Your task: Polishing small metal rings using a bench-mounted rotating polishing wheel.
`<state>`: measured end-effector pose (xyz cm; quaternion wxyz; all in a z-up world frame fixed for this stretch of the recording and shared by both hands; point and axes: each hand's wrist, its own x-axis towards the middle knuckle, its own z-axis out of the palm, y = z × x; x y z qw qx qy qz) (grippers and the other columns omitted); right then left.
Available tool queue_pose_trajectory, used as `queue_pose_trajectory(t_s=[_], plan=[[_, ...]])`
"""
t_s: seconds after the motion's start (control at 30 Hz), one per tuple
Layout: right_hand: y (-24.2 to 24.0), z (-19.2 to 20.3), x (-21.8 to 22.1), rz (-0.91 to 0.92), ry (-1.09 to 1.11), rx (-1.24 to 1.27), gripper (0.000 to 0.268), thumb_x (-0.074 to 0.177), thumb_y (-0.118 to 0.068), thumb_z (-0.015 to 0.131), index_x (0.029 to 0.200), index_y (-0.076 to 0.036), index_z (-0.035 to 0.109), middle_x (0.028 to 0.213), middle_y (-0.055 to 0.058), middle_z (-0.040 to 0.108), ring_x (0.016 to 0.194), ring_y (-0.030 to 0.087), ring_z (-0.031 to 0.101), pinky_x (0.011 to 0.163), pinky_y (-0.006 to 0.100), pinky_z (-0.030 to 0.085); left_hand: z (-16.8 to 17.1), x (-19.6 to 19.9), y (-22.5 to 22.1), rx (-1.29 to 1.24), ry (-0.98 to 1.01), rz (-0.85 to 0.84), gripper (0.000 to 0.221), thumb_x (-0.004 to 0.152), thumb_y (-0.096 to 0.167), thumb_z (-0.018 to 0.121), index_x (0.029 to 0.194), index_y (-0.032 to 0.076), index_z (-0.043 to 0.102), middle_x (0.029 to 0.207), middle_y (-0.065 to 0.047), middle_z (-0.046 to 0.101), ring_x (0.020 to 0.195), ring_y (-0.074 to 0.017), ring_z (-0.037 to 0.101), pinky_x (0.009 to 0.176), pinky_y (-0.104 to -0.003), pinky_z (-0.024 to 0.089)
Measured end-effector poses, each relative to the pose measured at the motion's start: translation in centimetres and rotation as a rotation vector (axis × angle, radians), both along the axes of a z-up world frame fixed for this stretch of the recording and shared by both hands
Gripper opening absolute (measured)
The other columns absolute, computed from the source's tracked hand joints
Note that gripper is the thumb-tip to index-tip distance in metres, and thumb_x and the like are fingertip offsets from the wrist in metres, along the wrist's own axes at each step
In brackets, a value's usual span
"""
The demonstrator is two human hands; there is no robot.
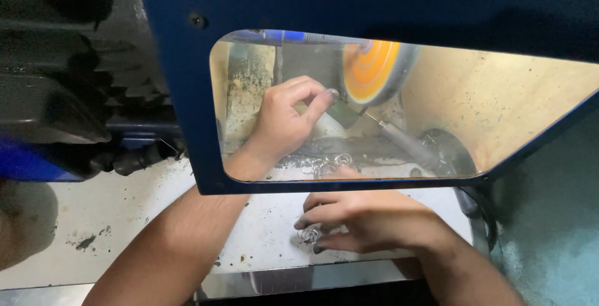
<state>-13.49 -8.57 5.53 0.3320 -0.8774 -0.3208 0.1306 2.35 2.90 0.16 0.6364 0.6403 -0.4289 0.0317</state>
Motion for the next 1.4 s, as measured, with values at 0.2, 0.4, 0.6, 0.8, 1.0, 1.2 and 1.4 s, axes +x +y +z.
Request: queue_pose_trajectory(t_s=[0.2, 0.4, 0.6, 0.8, 1.0, 1.2, 1.4], plan=[[0.7, -0.9, -0.2, 0.023, -0.021, -0.018, 0.011, 0.104, -0.016, 0.058, 0.102, -0.007, 0.065, 0.102, 0.007, 0.06, 0.086, 0.03, 0.059, 0.074, 0.041, 0.044, -0.3, 0.1, -0.2, -0.014, -0.024, 0.006, 0.02, 0.099, 0.013, 0.067, 0.082, 0.003, 0.07, 0.08, -0.007, 0.069, 0.073, -0.0178, 0.064, 0.067, -0.031, 0.05], [0.0, -1.5, 0.3, -0.014, -0.117, -0.034, 0.008, 0.096, -0.012, 0.071, 0.098, -0.011, 0.063, 0.105, -0.003, 0.07, 0.095, 0.022, 0.062, 0.08, 0.04, 0.041, 0.1, 0.0, -0.2, -0.002, -0.022, -0.019, 0.017, 0.098, 0.008, 0.066, 0.083, 0.001, 0.071, 0.081, -0.008, 0.071, 0.075, -0.0185, 0.066, 0.069, -0.03, 0.054], [0.1, -0.7, 0.5, -0.118, -0.089, 0.012, 0.008, 0.095, -0.021, 0.074, 0.103, -0.021, 0.073, 0.108, -0.005, 0.07, 0.092, 0.024, 0.06, 0.081, 0.035, 0.043, -0.1, 0.2, -0.2, -0.005, -0.017, 0.001, 0.018, 0.098, 0.011, 0.067, 0.081, 0.003, 0.07, 0.079, -0.005, 0.069, 0.073, -0.0168, 0.064, 0.069, -0.03, 0.051], [-1.5, -1.9, 1.0, -0.341, -0.126, 0.287, 0.009, 0.092, -0.025, 0.076, 0.09, -0.015, 0.075, 0.092, 0.004, 0.076, 0.085, 0.026, 0.074, 0.075, 0.036, 0.057, -0.5, 0.7, -0.3, -0.01, 0.072, -0.032, 0.023, 0.101, 0.022, 0.066, 0.081, 0.014, 0.073, 0.071, -0.002, 0.072, 0.066, -0.0182, 0.07, 0.064, -0.03, 0.056], [-3.8, -0.8, 1.4, -0.29, -0.017, 0.271, 0.01, 0.094, -0.016, 0.072, 0.087, -0.01, 0.067, 0.08, 0.006, 0.067, 0.074, 0.027, 0.066, 0.069, 0.036, 0.055, 0.1, 0.3, -0.2, 0.062, 0.148, -0.146, 0.02, 0.1, 0.022, 0.067, 0.084, 0.014, 0.075, 0.073, -0.003, 0.073, 0.069, -0.0186, 0.07, 0.067, -0.031, 0.057], [1.0, -0.7, 0.5, -0.143, -0.376, -0.154, 0.016, 0.089, -0.022, 0.08, 0.09, -0.014, 0.065, 0.072, 0.002, 0.057, 0.066, 0.027, 0.061, 0.064, 0.038, 0.049, -0.2, 0.3, 0.1, 0.064, 0.183, -0.167, 0.019, 0.1, 0.024, 0.067, 0.086, 0.013, 0.075, 0.075, -0.006, 0.073, 0.07, -0.0199, 0.071, 0.065, -0.033, 0.058], [-0.2, -1.0, 0.7, -0.15, -0.353, -0.069, 0.014, 0.091, -0.024, 0.078, 0.089, -0.016, 0.067, 0.074, 0.0, 0.061, 0.071, 0.024, 0.062, 0.065, 0.037, 0.049, -0.4, 0.6, -0.3, 0.098, 0.183, -0.166, 0.021, 0.1, 0.026, 0.067, 0.085, 0.014, 0.076, 0.074, -0.004, 0.073, 0.068, -0.0178, 0.07, 0.067, -0.031, 0.059]])
